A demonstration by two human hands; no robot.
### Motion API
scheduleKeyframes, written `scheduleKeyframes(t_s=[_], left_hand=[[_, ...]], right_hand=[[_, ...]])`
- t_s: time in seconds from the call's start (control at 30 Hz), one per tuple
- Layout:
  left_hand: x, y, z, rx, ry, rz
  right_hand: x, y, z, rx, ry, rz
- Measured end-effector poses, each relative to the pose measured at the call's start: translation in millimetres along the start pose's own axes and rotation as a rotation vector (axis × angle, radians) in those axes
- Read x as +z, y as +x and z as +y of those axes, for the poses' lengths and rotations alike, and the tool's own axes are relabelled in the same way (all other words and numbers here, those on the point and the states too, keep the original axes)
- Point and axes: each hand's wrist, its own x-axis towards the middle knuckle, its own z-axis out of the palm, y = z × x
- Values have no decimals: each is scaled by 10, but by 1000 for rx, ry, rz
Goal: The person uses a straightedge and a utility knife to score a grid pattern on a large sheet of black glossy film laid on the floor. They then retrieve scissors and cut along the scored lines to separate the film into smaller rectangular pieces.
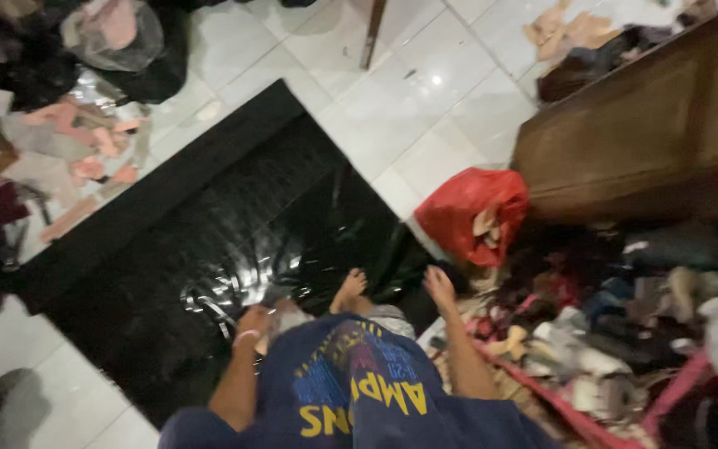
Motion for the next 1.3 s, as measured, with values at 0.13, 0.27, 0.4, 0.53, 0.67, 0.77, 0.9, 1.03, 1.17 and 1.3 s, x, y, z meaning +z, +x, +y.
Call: scheduleKeyframes(t_s=[0.13,0.27,0.4,0.53,0.67,0.77,0.9,1.03,1.17,1.3], left_hand=[[-207,-172,739,-101,36,-142],[-187,-98,1619,-13,-35,-13],[94,341,2383,-21,2,4],[261,1102,3496,76,173,-98],[214,2088,5328,292,63,-43],[107,2682,6988,572,432,-105],[32,3174,8988,807,-365,11],[264,3617,10361,851,-334,-113],[624,4165,10824,836,-196,-179],[705,4575,10531,321,181,-183]], right_hand=[[677,538,-1205,-309,-292,-120],[1061,820,-1796,-375,-438,-386],[934,1333,-1970,-407,-682,-689],[112,1971,-2127,-177,-906,-339],[-1180,2377,-2548,284,-822,10],[-1911,2635,-2999,431,-563,348],[-2128,3198,-3619,438,-330,526],[-1828,4122,-4120,414,-342,347],[-1690,5321,-4859,286,-629,114],[-1890,6774,-6031,101,-869,56]])
